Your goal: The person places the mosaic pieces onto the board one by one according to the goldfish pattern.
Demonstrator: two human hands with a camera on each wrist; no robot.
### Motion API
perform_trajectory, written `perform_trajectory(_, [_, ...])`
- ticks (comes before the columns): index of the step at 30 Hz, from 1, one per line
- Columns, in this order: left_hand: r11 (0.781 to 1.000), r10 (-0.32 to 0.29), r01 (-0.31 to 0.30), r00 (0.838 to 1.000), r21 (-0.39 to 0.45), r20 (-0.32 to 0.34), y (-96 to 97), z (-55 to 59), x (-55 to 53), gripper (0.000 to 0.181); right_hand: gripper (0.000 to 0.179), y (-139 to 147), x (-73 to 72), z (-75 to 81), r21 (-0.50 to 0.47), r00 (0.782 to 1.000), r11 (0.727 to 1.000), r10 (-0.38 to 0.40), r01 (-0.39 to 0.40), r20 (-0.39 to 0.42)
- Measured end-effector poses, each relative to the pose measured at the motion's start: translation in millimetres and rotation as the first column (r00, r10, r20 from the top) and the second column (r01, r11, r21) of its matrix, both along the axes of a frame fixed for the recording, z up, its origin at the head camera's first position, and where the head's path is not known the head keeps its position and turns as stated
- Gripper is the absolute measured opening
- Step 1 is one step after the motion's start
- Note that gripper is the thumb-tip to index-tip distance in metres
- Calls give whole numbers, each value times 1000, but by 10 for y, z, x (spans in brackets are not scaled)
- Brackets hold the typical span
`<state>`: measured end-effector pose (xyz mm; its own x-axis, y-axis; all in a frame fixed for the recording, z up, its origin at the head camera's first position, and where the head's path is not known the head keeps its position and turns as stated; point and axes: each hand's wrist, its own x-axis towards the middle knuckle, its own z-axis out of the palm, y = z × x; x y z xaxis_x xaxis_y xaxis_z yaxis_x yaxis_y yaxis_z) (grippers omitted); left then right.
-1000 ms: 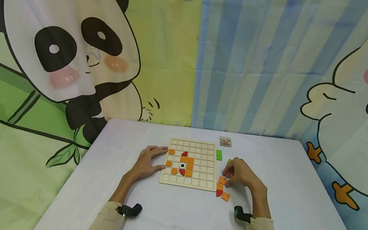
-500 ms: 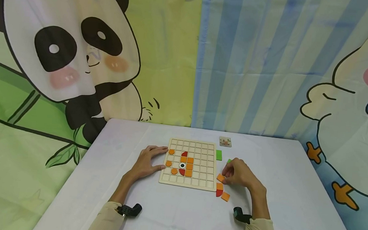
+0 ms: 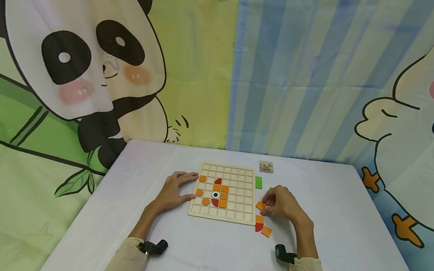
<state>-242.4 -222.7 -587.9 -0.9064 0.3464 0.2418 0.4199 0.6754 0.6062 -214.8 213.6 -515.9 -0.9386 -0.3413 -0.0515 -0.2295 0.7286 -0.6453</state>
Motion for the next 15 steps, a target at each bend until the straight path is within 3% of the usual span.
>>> perform_trajectory(6, [1000,11,-11,1000,2,18,16,14,13,74,23,-5,3,-14,36,1000,999,-19,20,-16])
perform_trajectory(15, [1000,18,-18,1000,-1,21,9,9,5,74,19,-7,-11,-30,15,1000,1000,-27,27,-6])
